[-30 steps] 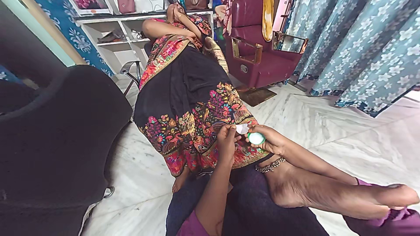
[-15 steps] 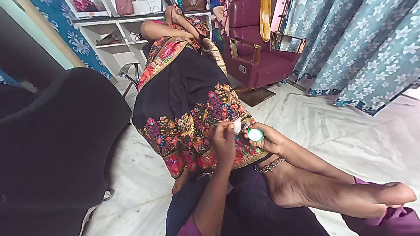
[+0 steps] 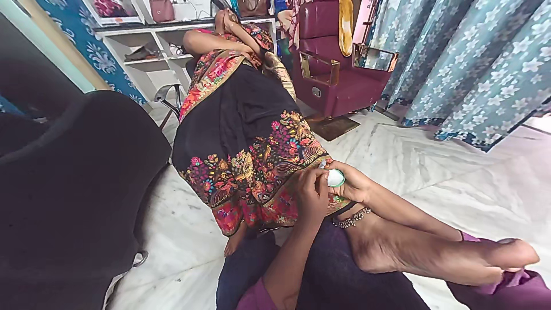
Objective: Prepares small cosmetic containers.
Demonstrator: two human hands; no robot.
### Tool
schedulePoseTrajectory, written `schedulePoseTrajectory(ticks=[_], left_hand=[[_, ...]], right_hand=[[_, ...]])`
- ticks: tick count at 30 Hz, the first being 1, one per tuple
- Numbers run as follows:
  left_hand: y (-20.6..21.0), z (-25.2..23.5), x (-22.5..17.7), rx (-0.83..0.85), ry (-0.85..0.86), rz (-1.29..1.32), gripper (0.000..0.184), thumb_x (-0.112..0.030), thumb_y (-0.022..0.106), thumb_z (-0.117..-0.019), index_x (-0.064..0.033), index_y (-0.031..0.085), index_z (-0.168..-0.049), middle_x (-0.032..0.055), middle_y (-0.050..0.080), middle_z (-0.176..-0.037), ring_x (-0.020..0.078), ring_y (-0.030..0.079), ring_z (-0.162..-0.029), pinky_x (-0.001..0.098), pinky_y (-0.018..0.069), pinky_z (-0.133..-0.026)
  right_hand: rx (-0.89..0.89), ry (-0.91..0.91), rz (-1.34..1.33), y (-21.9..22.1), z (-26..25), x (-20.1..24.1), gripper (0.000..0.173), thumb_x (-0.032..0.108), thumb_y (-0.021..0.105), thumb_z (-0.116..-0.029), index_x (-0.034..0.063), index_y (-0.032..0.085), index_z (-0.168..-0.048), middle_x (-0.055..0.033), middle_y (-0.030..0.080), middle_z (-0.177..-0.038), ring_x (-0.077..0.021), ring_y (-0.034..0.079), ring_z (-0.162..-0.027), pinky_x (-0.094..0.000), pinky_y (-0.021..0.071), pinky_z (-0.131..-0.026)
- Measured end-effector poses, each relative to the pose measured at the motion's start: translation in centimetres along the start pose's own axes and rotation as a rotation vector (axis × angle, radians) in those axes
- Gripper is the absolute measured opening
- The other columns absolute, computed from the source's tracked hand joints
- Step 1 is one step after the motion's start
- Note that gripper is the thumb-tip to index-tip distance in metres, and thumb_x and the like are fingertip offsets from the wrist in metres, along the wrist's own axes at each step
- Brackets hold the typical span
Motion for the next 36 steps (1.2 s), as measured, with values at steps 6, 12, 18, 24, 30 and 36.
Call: schedulePoseTrajectory(ticks=[6, 12, 18, 24, 30, 36], left_hand=[[0.0, 0.0, 0.0, -0.039, -0.108, 0.078, 0.016, -0.005, 0.062, -0.0947, 0.0044, 0.073, -0.101, 0.0117, 0.073, -0.094, 0.0094, 0.068, -0.085, 0.022, 0.0545, -0.082], [-0.9, -0.9, -1.8, 0.181, -0.281, 0.519, 0.014, 0.002, 0.057, -0.0957, 0.0093, 0.067, -0.103, 0.0063, 0.071, -0.098, -0.0001, 0.067, -0.089, 0.0172, 0.0557, -0.082], [-0.5, -0.5, -0.1, 0.065, -0.047, -0.072, 0.016, -0.01, 0.064, -0.0938, -0.0016, 0.076, -0.102, 0.0066, 0.073, -0.088, 0.0076, 0.062, -0.072, 0.0229, 0.051, -0.072], [0.1, -0.1, 0.8, -0.047, 0.201, -0.322, 0.015, -0.01, 0.065, -0.0925, -0.0054, 0.079, -0.096, 0.0076, 0.076, -0.088, 0.0222, 0.071, -0.084, 0.0328, 0.0562, -0.078], [0.4, 0.0, 1.4, -0.143, 0.375, -0.498, 0.013, -0.014, 0.068, -0.0911, -0.011, 0.08, -0.091, 0.0051, 0.074, -0.081, 0.021, 0.068, -0.076, 0.0308, 0.054, -0.07], [0.2, 0.0, 1.1, -0.096, 0.245, -0.351, 0.022, -0.021, 0.062, -0.0933, -0.0078, 0.079, -0.096, 0.0101, 0.073, -0.093, 0.0228, 0.069, -0.088, 0.0343, 0.055, -0.079]], right_hand=[[-0.001, 0.033, 0.032, 0.6, 0.1, -0.4, 0.025, 0.021, 0.039, -0.1058, 0.0076, 0.06, -0.103, -0.0093, 0.069, -0.091, -0.0169, 0.071, -0.078, -0.0307, 0.061, -0.069], [-0.063, 0.07, -0.017, 3.2, 2.3, 0.7, 0.036, 0.018, 0.035, -0.1053, 0.0103, 0.058, -0.078, -0.0045, 0.064, -0.066, -0.009, 0.065, -0.057, -0.0212, 0.0534, -0.049], [0.004, 0.059, 0.022, 0.3, -0.1, -0.5, 0.023, 0.023, 0.044, -0.1046, 0.009, 0.062, -0.101, -0.0085, 0.069, -0.088, -0.0169, 0.07, -0.077, -0.0317, 0.0599, -0.068], [0.062, 0.094, 0.047, 0.9, 0.4, -0.2, 0.024, 0.023, 0.041, -0.1069, 0.0104, 0.06, -0.099, -0.0056, 0.068, -0.083, -0.013, 0.07, -0.071, -0.0268, 0.0593, -0.062], [0.142, 0.101, 0.017, 0.4, -0.1, -0.4, 0.026, 0.024, 0.038, -0.1058, 0.0113, 0.059, -0.095, -0.0067, 0.07, -0.086, -0.0143, 0.071, -0.076, -0.0288, 0.0606, -0.066], [0.153, 0.104, -0.014, 0.6, 0.2, -0.1, 0.025, 0.021, 0.038, -0.1066, 0.009, 0.058, -0.098, -0.0076, 0.069, -0.086, -0.0144, 0.072, -0.076, -0.0281, 0.0614, -0.066]])
Point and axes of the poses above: each hand's wrist, its own z-axis away from the middle knuckle, its own y-axis out of the palm, x = y × z, the point moved 1 cm from there along -z, towards the middle knuckle
